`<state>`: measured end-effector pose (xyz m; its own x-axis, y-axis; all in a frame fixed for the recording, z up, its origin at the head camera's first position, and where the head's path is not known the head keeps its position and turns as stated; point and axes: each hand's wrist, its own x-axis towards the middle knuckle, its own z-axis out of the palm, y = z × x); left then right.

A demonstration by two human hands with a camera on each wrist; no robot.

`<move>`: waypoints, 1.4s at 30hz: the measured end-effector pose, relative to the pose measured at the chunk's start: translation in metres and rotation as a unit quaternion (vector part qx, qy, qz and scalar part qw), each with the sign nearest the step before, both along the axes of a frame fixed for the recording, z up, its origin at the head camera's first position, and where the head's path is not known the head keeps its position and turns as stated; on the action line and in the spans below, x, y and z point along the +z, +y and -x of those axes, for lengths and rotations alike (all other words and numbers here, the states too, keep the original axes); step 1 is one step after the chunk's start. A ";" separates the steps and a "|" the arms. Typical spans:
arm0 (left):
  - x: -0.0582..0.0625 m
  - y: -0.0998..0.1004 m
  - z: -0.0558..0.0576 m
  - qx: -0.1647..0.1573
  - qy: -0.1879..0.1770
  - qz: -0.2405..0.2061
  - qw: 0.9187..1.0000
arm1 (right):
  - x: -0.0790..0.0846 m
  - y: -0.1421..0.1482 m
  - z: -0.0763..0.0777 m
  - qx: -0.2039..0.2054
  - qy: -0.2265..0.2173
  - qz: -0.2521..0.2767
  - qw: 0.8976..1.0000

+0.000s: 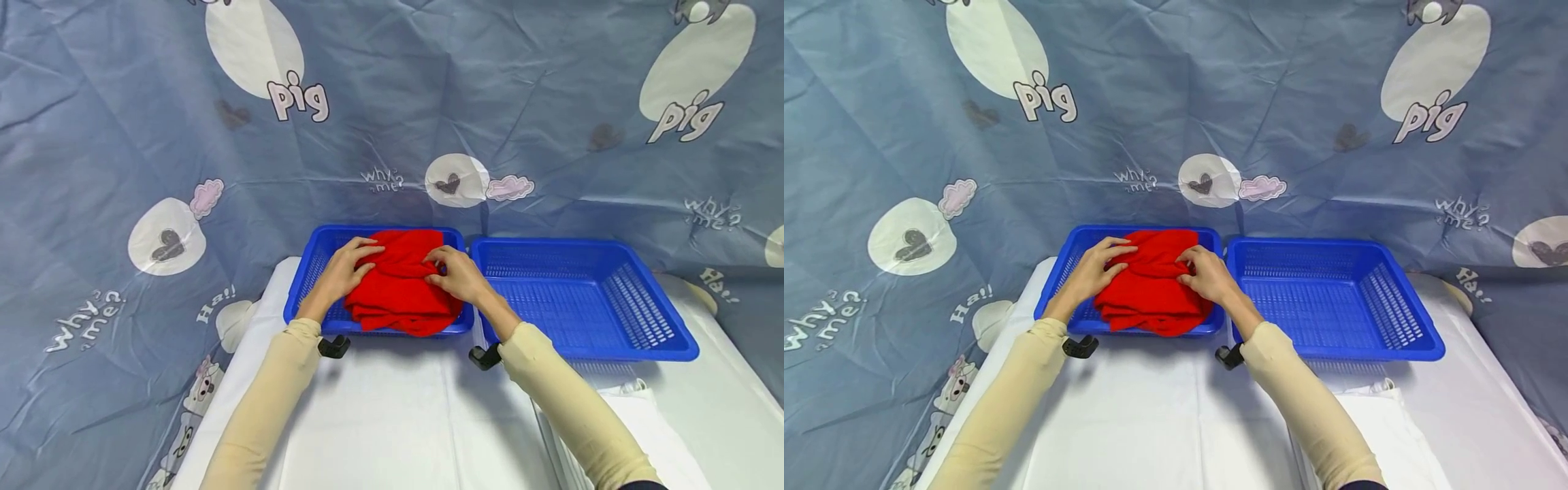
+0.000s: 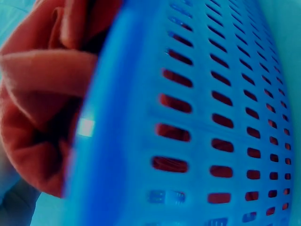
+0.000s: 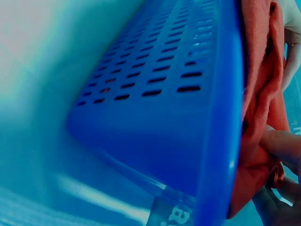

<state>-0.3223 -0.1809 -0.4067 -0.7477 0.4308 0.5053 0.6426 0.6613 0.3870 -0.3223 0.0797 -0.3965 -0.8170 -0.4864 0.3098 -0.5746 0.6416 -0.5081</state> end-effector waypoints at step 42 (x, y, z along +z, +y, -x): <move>-0.033 0.008 0.030 0.025 -0.244 0.190 0.951 | -0.028 -0.030 0.023 -0.001 -0.147 -0.323 0.935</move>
<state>-0.3522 -0.1734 -0.4397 -0.8780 0.4698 -0.0917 0.4112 0.8383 0.3581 -0.3457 0.0494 -0.4243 -0.8216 -0.4924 -0.2873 -0.4693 0.8703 -0.1496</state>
